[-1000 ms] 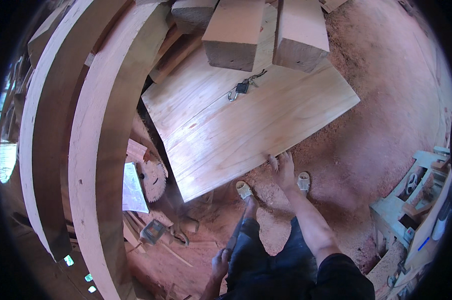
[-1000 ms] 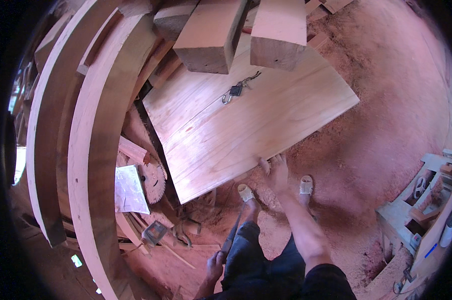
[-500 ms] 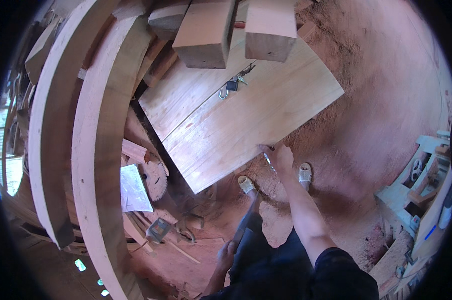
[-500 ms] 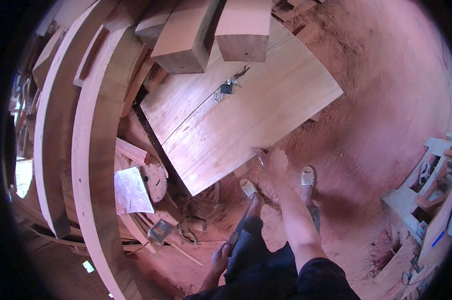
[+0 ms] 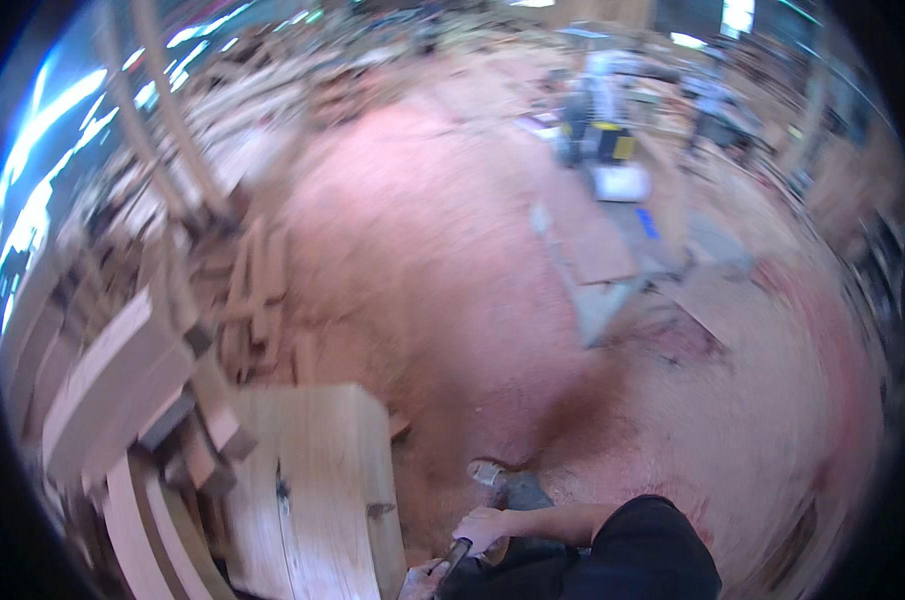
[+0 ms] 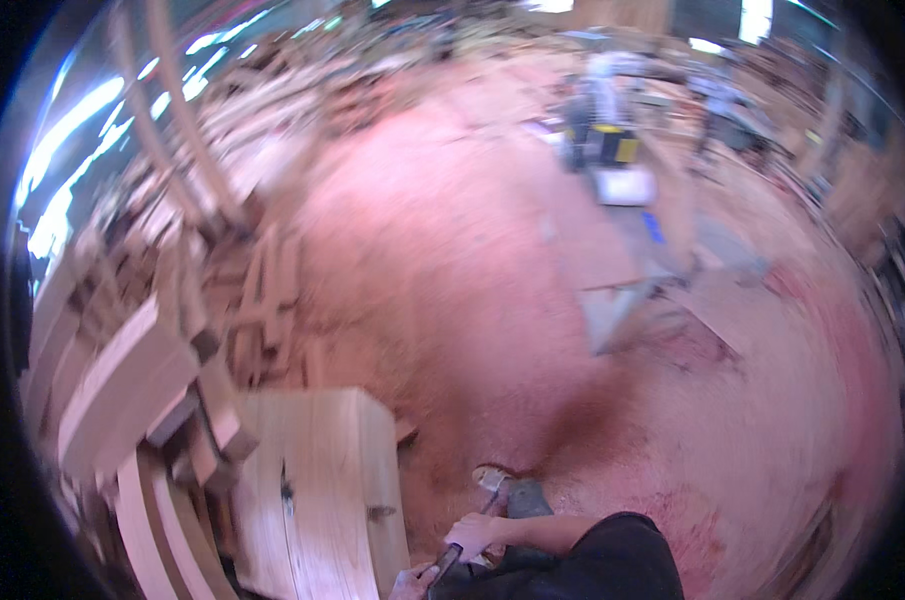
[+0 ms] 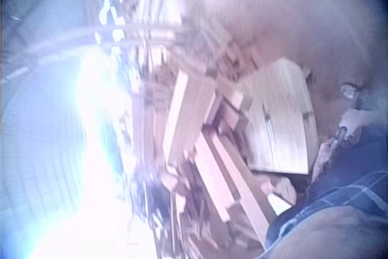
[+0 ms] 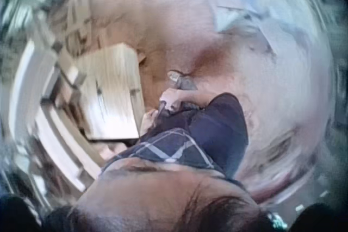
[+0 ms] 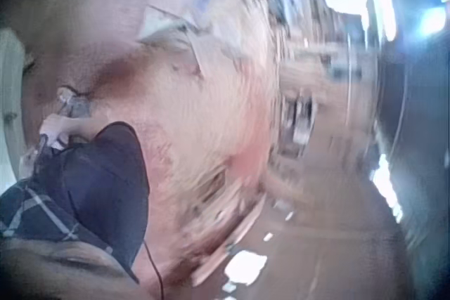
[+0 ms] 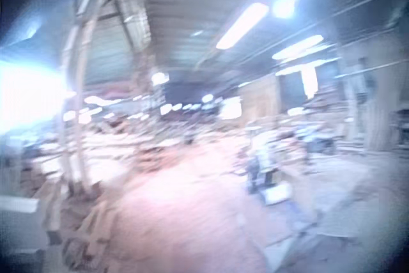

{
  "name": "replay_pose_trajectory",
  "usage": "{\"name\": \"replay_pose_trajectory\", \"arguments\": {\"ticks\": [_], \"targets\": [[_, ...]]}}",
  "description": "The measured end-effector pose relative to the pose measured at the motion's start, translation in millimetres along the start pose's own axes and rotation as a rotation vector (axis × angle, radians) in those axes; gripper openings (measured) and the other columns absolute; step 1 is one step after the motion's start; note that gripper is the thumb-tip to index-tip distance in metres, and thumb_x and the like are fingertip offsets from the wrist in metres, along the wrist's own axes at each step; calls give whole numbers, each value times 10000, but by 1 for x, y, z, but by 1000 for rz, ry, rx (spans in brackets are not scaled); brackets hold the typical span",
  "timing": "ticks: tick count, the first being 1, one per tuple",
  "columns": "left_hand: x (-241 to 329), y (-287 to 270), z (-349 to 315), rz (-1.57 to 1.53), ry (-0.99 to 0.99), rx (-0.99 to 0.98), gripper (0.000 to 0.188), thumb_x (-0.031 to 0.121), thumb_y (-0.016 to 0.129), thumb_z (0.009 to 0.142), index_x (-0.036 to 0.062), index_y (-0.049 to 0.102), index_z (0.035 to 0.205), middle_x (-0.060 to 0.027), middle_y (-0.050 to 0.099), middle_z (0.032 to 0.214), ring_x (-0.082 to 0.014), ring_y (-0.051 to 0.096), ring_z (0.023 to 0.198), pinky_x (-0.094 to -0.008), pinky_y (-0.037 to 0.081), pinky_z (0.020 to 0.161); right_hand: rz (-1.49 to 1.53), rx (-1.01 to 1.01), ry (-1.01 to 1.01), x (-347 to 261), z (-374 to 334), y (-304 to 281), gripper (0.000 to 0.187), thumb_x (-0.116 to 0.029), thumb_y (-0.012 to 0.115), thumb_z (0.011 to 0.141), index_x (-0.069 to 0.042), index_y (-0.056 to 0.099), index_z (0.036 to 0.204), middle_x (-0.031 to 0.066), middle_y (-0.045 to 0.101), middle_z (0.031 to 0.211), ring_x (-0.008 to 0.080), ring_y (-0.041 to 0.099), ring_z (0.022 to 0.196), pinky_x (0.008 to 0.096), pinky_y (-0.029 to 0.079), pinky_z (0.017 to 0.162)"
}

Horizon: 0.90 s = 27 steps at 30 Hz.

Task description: The person opens a wooden box, removes a metal bar, and then uses a hammer and chisel to split a small block of wood. They then use an electric planer to smooth a long pinkish plank on the floor.

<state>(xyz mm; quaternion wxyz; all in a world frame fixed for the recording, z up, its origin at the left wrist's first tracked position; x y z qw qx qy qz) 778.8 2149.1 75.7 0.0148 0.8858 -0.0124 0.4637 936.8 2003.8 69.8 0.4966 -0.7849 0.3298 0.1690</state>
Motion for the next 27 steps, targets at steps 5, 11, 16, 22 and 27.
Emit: {"name": "replay_pose_trajectory", "arguments": {"ticks": [5, 11, 16, 22, 27], "targets": [[18, 17, 20, -19, -114, -179, 319, 321, 705, 1002, 36, 699, 1145, -55, 709, 823, -209, 639, 635, -377, 520, 595, 306, 276, 590, 19, -127, 85, 439, -499, 698, 881, -171, 748, 1168, 147, 774, 1013, 392, 742, 968, 547, 583, 856], [49, 75, 40, 344, -114, -273, 315, 310, 690, 1002, 43, 699, 1170, -64, 712, 892, -218, 644, 719, -383, 519, 668, 1047, 979, 1438, -11, -344, 293, 676, -549, 785, 794, -92, 735, 1289, 210, 752, 1207, 397, 724, 1107, 462, 572, 958], [60, 188, 65, 585, -55, -404, 315, 301, 677, 1002, 50, 699, 1191, -72, 714, 950, -226, 648, 789, -389, 518, 729, 1608, 1431, 1967, -79, -423, 543, 712, -526, 818, 794, 102, 736, 1118, 261, 771, 1021, 341, 771, 985, 460, 607, 814], [33, 375, 83, 878, 4, -550, 318, 290, 662, 1002, 57, 699, 1215, -82, 717, 1019, -235, 653, 873, -395, 518, 803, 1796, 1760, 2169, -151, -403, 774, 440, -368, 804, 868, 31, 714, 1031, 77, 645, 764, 220, 651, 673, 447, 527, 564], [-18, 476, 83, 1214, -59, -718, 323, 280, 650, 1002, 63, 699, 1236, -89, 719, 1077, -242, 657, 943, -400, 517, 864, 2160, 1652, 2040, -196, -443, 796, 560, -345, 849, 847, 94, 667, 1144, 92, 642, 836, 196, 661, 739, 410, 531, 579]]}}
Point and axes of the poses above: each hand's wrist, its own z-axis towards the middle knuckle, its own y-axis out of the palm, x = y × z, the point moved 5 cm from there along z, towards the middle knuckle
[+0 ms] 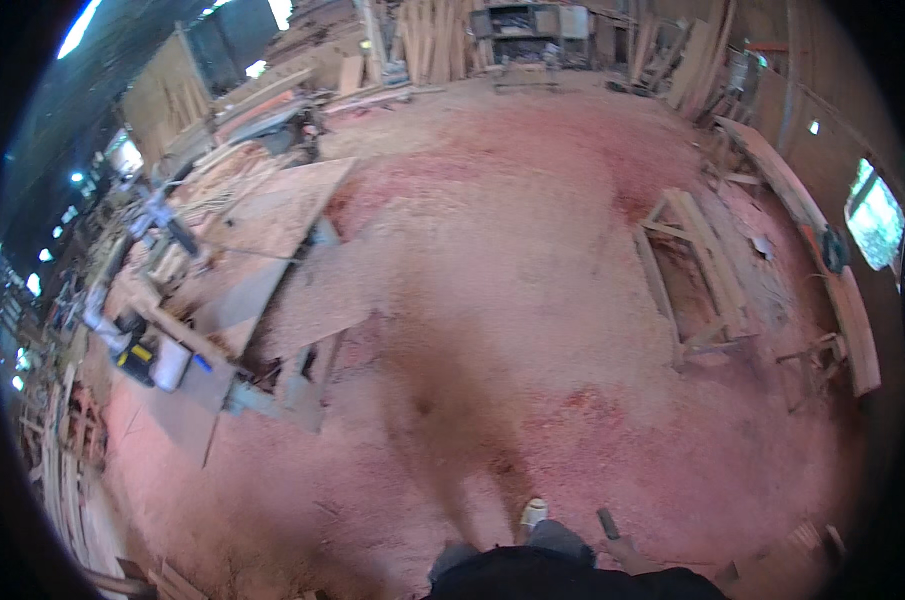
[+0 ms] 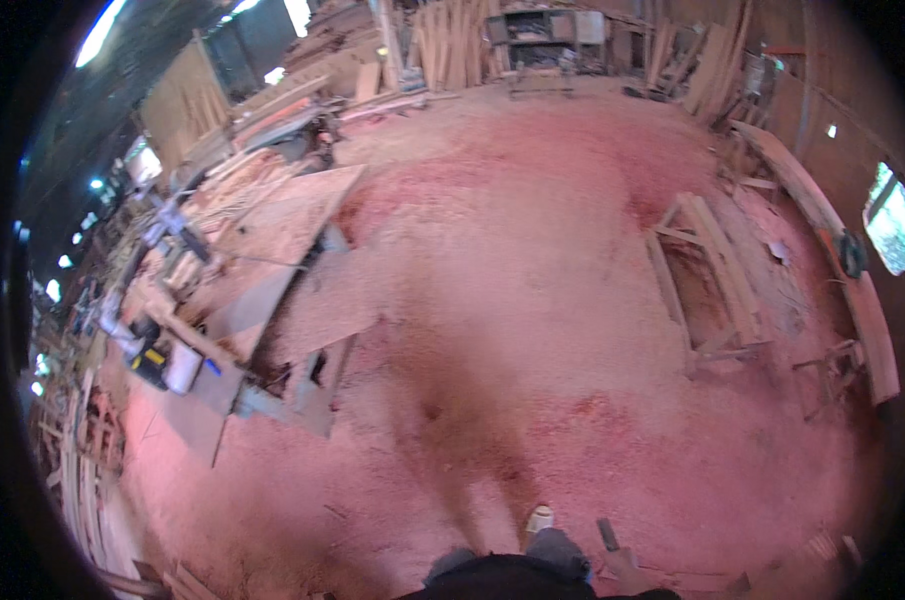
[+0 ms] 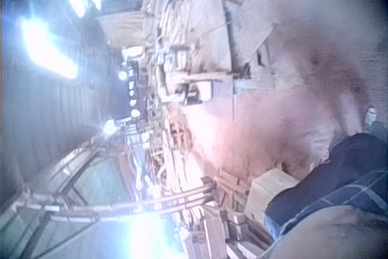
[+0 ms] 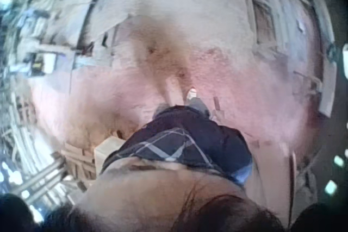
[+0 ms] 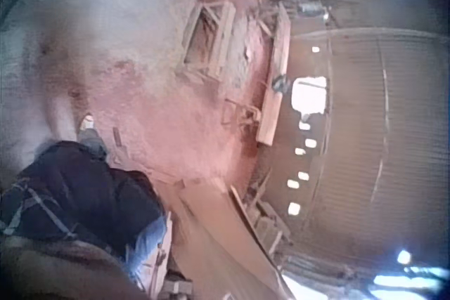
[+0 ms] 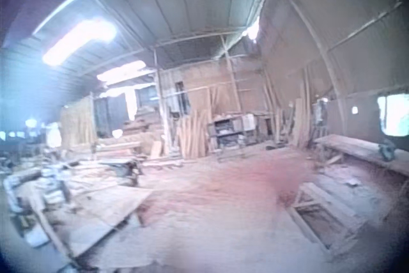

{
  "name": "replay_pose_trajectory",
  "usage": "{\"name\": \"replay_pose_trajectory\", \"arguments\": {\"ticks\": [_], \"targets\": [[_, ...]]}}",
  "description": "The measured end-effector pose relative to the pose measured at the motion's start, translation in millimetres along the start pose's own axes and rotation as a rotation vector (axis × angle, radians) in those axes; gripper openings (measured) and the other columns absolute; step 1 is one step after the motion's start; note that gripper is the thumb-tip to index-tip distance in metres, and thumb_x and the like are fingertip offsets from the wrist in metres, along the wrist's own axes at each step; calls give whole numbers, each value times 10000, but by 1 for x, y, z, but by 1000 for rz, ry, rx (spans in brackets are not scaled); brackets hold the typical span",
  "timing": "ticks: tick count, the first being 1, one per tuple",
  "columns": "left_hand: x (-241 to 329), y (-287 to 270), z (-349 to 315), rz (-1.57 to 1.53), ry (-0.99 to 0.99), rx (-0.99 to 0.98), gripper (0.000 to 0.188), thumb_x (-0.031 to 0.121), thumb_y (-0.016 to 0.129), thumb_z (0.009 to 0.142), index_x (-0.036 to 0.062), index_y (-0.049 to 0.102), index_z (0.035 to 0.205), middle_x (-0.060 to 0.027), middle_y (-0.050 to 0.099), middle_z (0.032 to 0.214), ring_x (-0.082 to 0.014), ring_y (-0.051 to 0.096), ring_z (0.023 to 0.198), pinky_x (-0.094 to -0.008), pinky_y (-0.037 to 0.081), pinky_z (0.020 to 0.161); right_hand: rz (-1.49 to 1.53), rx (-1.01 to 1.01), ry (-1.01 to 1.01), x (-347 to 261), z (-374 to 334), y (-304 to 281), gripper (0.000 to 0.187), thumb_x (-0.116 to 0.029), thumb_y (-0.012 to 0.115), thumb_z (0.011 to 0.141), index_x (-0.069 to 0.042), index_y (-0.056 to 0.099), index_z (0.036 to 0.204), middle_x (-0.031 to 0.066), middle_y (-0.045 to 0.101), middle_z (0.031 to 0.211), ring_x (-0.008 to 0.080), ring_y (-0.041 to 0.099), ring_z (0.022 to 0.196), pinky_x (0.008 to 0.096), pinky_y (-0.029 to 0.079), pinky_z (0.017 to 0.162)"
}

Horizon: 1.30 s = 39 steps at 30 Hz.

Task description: The person opens a wooden box, removes a metal bar, and then uses a hammer and chisel to split a small block of wood. They then use an electric planer to smooth a long pinkish plank on the floor.

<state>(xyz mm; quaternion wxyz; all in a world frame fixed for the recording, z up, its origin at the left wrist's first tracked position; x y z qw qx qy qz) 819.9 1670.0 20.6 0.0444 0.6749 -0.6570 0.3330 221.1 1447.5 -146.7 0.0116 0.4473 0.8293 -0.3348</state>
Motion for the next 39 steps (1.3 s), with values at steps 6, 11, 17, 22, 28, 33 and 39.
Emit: {"name": "replay_pose_trajectory", "arguments": {"ticks": [6, 11, 17, 22, 28, 33, 39], "targets": [[35, 49, 50, 209, -97, -266, 332, 269, 635, 1002, 71, 699, 1261, -99, 722, 1146, -251, 661, 1027, -407, 517, 938, -130, -11, -250, -156, 21, -43, 573, -497, 841, 832, 6, 742, 1088, 94, 667, 785, 211, 663, 728, 452, 547, 632], [121, 63, 154, 281, -78, -372, 342, 260, 622, 1003, 77, 698, 1282, -106, 725, 1203, -259, 665, 1097, -412, 516, 999, 71, -47, -101, -248, 68, -64, 509, -515, 826, 844, -31, 731, 971, 89, 668, 750, 224, 660, 668, 410, 538, 605], [363, 48, 331, -690, 135, -792, 357, 249, 607, 1003, 85, 698, 1306, -116, 728, 1272, -268, 670, 1181, -419, 516, 1073, 275, 5, 172, -268, 69, -128, 481, -471, 822, 878, -12, 702, 959, 57, 622, 708, 197, 581, 590, 390, 461, 523], [640, 2, 450, 213, 385, 240, 397, 345, 568, 1053, -1, 725, 1168, -96, 754, 979, -199, 699, 808, -377, 567, 749, 528, 239, 213, -247, 95, -157, 501, -499, 844, 854, -29, 723, 976, 44, 620, 675, 183, 605, 580, 384, 464, 506], [864, 67, 510, 317, 524, 238, 480, 423, 631, 1024, 64, 694, 1336, -207, 771, 1149, -362, 740, 1096, -456, 559, 969, 503, 108, 281, -336, 203, -221, 494, -507, 798, 890, -31, 721, 997, 52, 625, 692, 188, 609, 587, 387, 469, 508], [861, 185, 532, 529, 541, 197, 395, 370, 607, 1048, 88, 720, 1299, -165, 769, 1184, -327, 731, 1102, -426, 570, 956, 400, 58, 154, -475, 360, -360, 491, -514, 760, 921, -33, 720, 1014, 58, 629, 707, 193, 612, 593, 389, 473, 510], [802, 317, 469, 684, 212, -392, 351, 323, 603, 1007, 104, 733, 1248, -146, 780, 1096, -294, 723, 1017, -422, 572, 910, 323, 215, -69, -630, 518, -586, 493, -521, 715, 957, -35, 718, 1034, 66, 634, 725, 198, 616, 601, 392, 478, 512]]}}
Point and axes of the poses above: each hand's wrist, its own z-axis towards the middle knuckle, its own y-axis out of the palm, x = y × z, the point moved 5 cm from there along z, towards the middle knuckle
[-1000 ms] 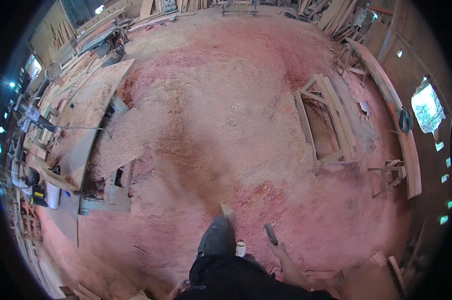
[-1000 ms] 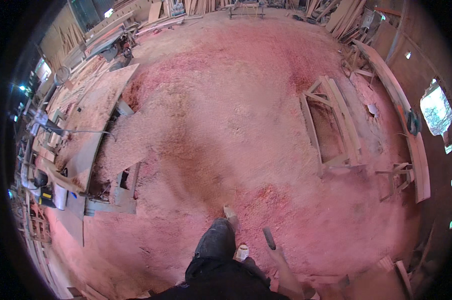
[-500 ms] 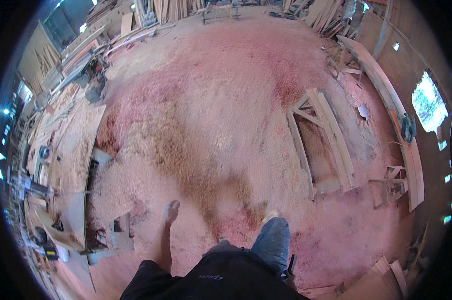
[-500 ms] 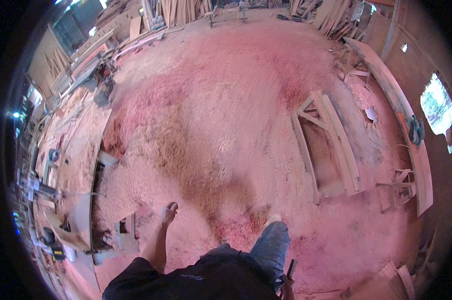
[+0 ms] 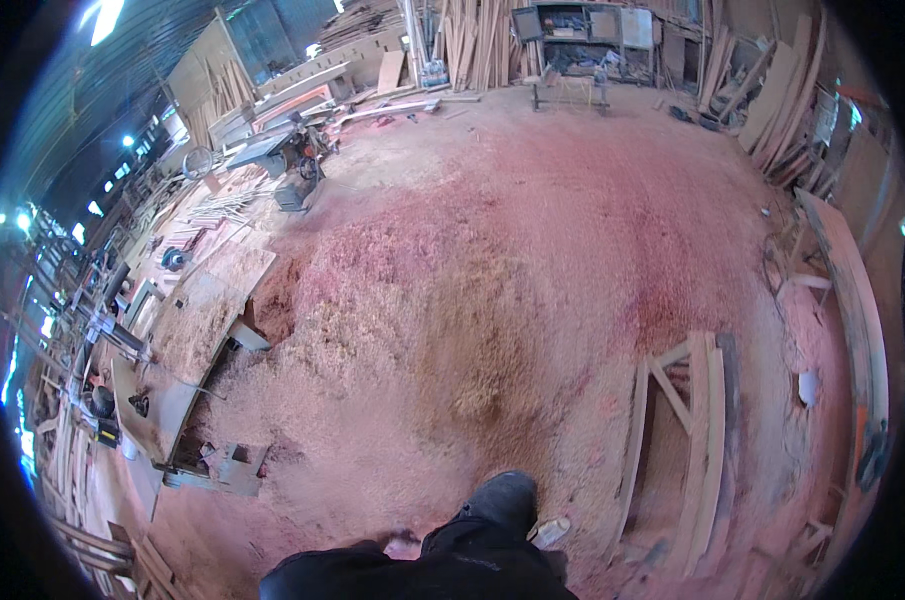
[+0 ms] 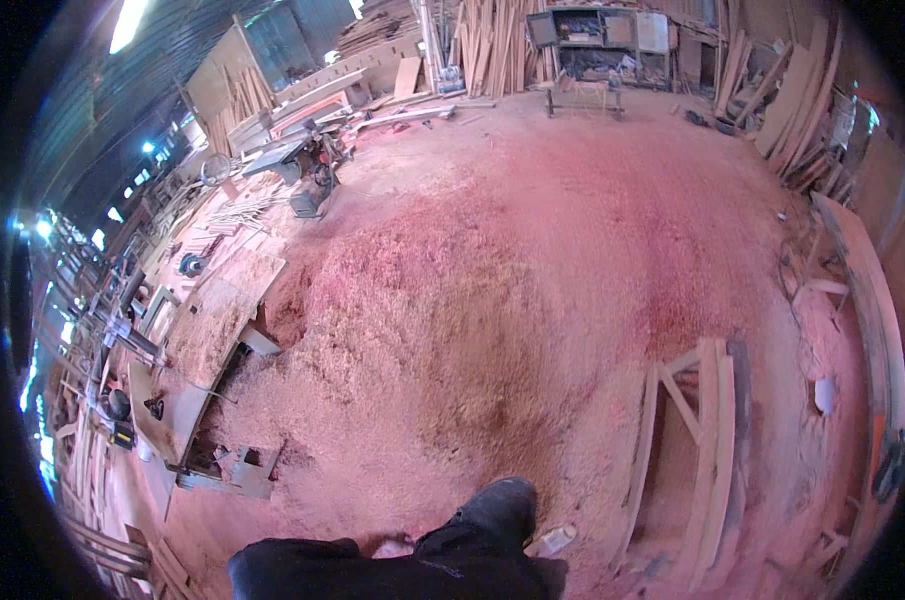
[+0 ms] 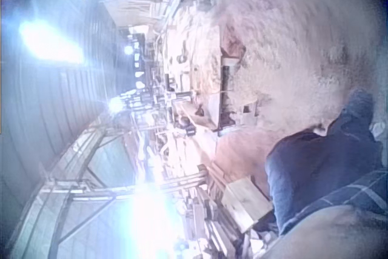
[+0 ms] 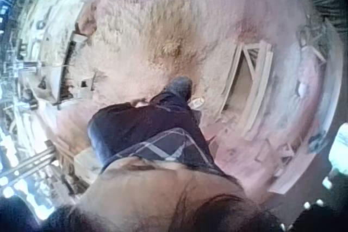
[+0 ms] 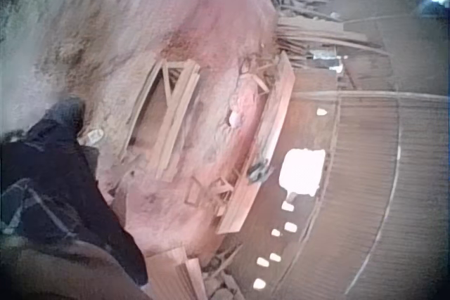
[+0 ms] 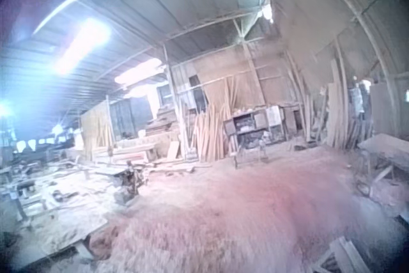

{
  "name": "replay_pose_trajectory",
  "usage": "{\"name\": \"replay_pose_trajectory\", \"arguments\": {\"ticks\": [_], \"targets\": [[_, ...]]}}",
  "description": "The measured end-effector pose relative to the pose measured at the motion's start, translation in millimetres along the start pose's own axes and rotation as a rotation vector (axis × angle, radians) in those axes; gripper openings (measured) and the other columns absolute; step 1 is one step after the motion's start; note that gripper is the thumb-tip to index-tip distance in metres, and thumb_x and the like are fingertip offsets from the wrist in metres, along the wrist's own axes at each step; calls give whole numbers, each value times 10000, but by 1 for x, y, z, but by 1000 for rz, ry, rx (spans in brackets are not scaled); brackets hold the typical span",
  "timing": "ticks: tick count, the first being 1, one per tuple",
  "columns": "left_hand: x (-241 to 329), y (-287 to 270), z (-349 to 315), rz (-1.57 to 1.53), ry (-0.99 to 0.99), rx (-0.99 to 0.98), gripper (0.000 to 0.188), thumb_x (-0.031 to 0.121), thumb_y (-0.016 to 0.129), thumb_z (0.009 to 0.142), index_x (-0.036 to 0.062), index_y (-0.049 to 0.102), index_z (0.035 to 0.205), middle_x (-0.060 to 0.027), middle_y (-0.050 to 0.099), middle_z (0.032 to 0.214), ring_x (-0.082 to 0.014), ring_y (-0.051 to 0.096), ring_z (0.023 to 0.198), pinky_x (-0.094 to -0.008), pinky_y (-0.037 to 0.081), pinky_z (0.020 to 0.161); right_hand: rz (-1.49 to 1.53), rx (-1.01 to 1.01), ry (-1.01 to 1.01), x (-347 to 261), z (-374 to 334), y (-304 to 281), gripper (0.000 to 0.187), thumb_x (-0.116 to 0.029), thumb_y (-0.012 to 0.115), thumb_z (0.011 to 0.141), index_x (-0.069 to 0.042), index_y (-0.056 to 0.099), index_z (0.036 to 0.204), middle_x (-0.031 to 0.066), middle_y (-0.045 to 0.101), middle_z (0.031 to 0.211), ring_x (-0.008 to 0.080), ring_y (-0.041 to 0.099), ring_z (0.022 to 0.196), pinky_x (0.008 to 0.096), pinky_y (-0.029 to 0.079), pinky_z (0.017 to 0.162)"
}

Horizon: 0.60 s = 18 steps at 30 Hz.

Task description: The person opens a wooden box, removes a metal bar, and then uses a hammer and chisel to split a small block of wood. They then use an electric planer to smooth a long pinkish plank on the floor.

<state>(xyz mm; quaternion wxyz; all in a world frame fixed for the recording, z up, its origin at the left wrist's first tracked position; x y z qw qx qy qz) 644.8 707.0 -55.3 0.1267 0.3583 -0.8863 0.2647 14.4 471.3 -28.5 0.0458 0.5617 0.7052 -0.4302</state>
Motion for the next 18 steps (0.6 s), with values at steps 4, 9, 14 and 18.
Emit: {"name": "replay_pose_trajectory", "arguments": {"ticks": [4, 9, 14, 18], "targets": [[58, -16, 41, -70, -36, -65, 329, 292, 598, 985, 110, 751, 1212, -136, 783, 1088, -268, 717, 995, -416, 571, 888, -3, 82, -134, -122, 101, -67, 496, -527, 684, 981, -36, 717, 1047, 71, 637, 736, 201, 618, 606, 394, 481, 513], [150, -93, 189, 5, 76, -131, 308, 254, 592, 957, 118, 773, 1166, -124, 786, 1079, -237, 711, 969, -409, 571, 859, -11, 119, -146, -242, 184, -93, 503, -533, 646, 1011, -38, 716, 1064, 77, 642, 751, 206, 621, 612, 396, 485, 515], [291, -240, 359, 286, 259, -58, 296, 262, 539, 1007, 122, 769, 1129, -162, 777, 1059, -310, 731, 958, -435, 577, 849, -99, -76, 82, -277, 244, -42, 574, -568, 576, 1043, -26, 730, 1150, 89, 673, 816, 213, 665, 696, 400, 525, 575], [432, -407, 399, 232, 388, 338, 367, 380, 577, 1043, 105, 743, 1218, -217, 765, 1073, -363, 748, 1021, -450, 583, 871, 8, -99, 74, -250, 248, 14, 680, -621, 542, 1039, 11, 717, 1219, 98, 696, 876, 219, 683, 773, 388, 552, 620]]}}
Point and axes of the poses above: each hand's wrist, its own z-axis towards the middle knuckle, its own y-axis out of the palm, x = y × z, the point moved 5 cm from there along z, towards the middle knuckle
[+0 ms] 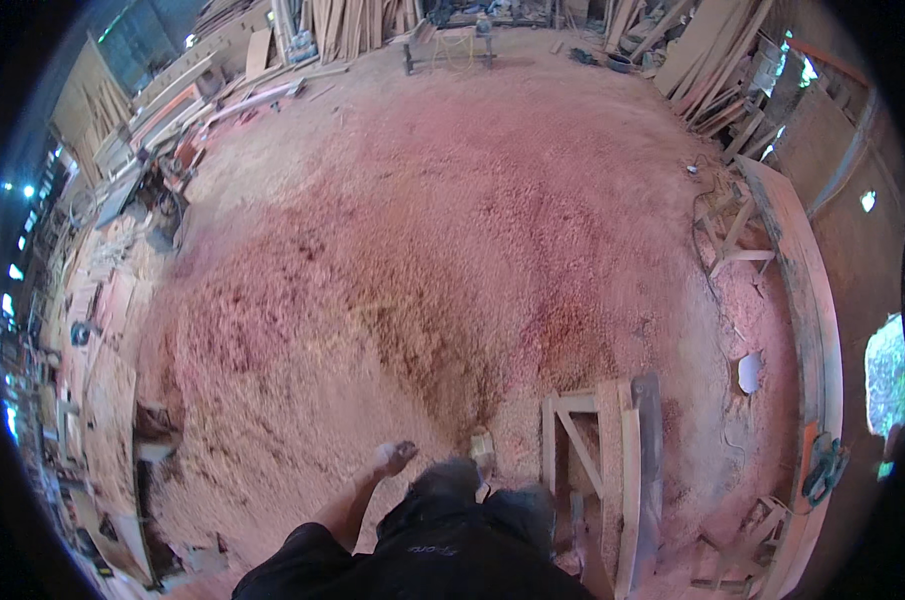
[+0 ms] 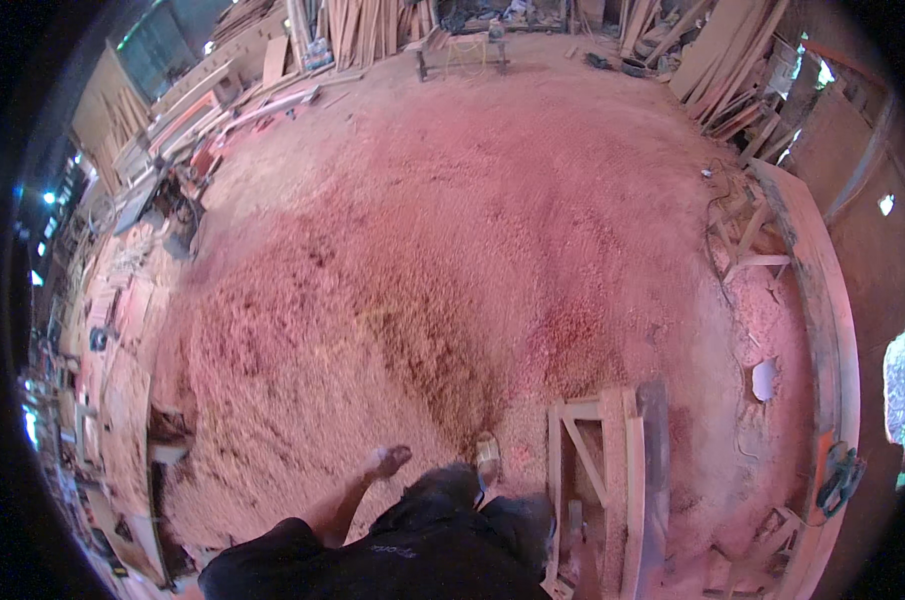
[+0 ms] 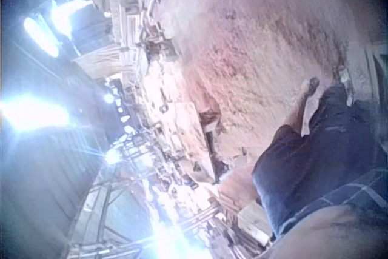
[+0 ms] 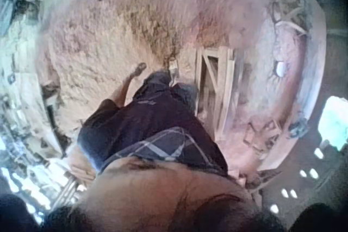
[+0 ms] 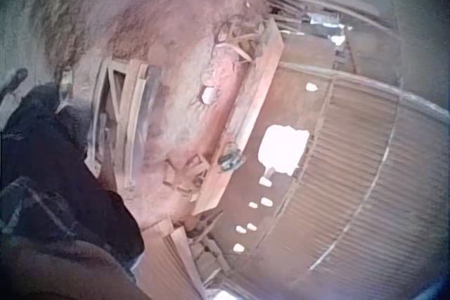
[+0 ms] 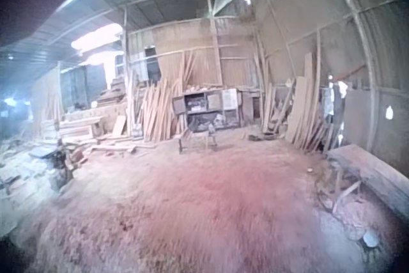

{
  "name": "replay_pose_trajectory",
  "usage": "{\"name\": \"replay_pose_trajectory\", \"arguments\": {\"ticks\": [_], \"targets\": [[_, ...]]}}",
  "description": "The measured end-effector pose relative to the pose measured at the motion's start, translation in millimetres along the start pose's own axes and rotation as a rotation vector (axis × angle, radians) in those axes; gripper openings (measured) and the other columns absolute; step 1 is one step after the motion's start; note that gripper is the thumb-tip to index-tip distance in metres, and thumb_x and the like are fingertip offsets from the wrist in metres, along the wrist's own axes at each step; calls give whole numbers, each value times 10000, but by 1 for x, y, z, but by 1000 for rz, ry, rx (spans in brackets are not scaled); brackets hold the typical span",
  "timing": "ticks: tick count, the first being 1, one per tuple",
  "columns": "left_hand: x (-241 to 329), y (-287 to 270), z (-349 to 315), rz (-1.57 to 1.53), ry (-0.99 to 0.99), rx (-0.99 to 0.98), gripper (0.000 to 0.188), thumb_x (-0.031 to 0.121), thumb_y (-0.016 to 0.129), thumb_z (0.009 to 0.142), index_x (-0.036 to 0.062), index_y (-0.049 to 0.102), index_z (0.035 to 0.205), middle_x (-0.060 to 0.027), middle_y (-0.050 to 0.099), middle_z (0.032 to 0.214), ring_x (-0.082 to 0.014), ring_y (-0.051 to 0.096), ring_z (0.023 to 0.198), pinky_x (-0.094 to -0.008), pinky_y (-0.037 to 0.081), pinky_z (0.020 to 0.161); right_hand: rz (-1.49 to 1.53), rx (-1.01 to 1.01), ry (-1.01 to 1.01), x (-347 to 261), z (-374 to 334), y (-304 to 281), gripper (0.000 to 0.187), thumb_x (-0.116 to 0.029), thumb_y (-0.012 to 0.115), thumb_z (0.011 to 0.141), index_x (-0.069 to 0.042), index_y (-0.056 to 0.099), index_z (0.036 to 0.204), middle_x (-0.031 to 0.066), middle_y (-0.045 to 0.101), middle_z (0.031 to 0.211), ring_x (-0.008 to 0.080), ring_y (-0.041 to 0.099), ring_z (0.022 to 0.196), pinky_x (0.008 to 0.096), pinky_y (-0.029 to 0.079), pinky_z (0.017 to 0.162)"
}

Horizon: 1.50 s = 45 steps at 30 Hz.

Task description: The person opens a wooden box, removes a metal bar, and then uses a hammer and chisel to split a small block of wood. They then use an electric planer to smooth a long pinkish plank on the floor.

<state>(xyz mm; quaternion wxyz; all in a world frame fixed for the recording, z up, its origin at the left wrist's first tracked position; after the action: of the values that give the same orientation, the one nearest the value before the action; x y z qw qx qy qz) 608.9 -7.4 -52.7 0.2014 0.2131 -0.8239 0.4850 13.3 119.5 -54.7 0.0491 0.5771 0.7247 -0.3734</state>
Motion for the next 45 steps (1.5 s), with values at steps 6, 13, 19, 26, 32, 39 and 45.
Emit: {"name": "replay_pose_trajectory", "arguments": {"ticks": [6, 13, 19, 26, 32, 39, 45], "targets": [[62, -177, 134, -386, -369, 277, 451, 461, 632, 1018, 114, 732, 1287, -225, 766, 1140, -376, 748, 1081, -459, 582, 932, 95, 35, 209, -82, 58, -8, 698, -628, 535, 1038, 22, 709, 1225, 118, 705, 898, 245, 682, 777, 404, 556, 634], [68, -145, 290, -178, -392, 207, 406, 475, 666, 1000, 148, 756, 1224, -195, 779, 1041, -368, 763, 972, -478, 601, 861, 159, 136, 94, -289, 231, -77, 720, -636, 527, 1038, 35, 700, 1233, 140, 714, 924, 274, 681, 782, 423, 560, 650], [122, -88, 365, -2, -173, -339, 357, 356, 601, 971, 192, 692, 1275, -100, 730, 1153, -319, 690, 1101, -473, 583, 935, 114, 138, 92, -422, 394, -133, 738, -643, 520, 1037, 46, 692, 1239, 160, 722, 946, 300, 681, 786, 439, 564, 664], [170, -97, 487, -209, -482, -508, 522, 606, 575, 995, 160, 779, 1174, -141, 770, 1051, -305, 719, 965, -449, 569, 891, 59, 349, -289, -740, 624, -251, 760, -652, 513, 1036, 59, 683, 1247, 182, 731, 972, 330, 680, 791, 458, 568, 680], [231, -157, 682, -363, -399, -277, 400, 414, 599, 994, 139, 756, 1240, -172, 764, 1151, -353, 715, 1026, -481, 561, 896, -160, 323, -574, -971, 722, -235, 800, -620, 480, 1062, 90, 595, 1413, 285, 658, 1373, 418, 618, 1246, 437, 480, 1080], [299, -380, 936, -141, -261, -144, 400, 355, 616, 936, 144, 710, 1263, -164, 729, 1203, -374, 713, 1080, -490, 572, 886, -248, -236, -290, -1095, 768, -155, 771, -565, 509, 1060, 107, 567, 1436, 294, 588, 1475, 430, 573, 1348, 458, 446, 1126], [288, -561, 1060, -354, -381, 385, 499, 471, 540, 1033, 117, 691, 1350, -184, 716, 1306, -379, 682, 1202, -469, 542, 1030, -324, -327, -366, -1279, 834, -99, 776, -567, 511, 1058, 108, 565, 1436, 294, 586, 1477, 429, 571, 1352, 457, 445, 1127]]}}
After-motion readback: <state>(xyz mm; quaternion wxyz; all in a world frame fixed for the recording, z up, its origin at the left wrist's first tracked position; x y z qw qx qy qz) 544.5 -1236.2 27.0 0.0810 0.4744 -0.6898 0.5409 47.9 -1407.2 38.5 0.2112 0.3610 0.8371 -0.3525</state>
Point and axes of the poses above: each hand's wrist, its own z-axis towards the middle knuckle, its own y-axis out of the palm, x = y × z, the point moved 5 cm from there along z, towards the middle knuckle
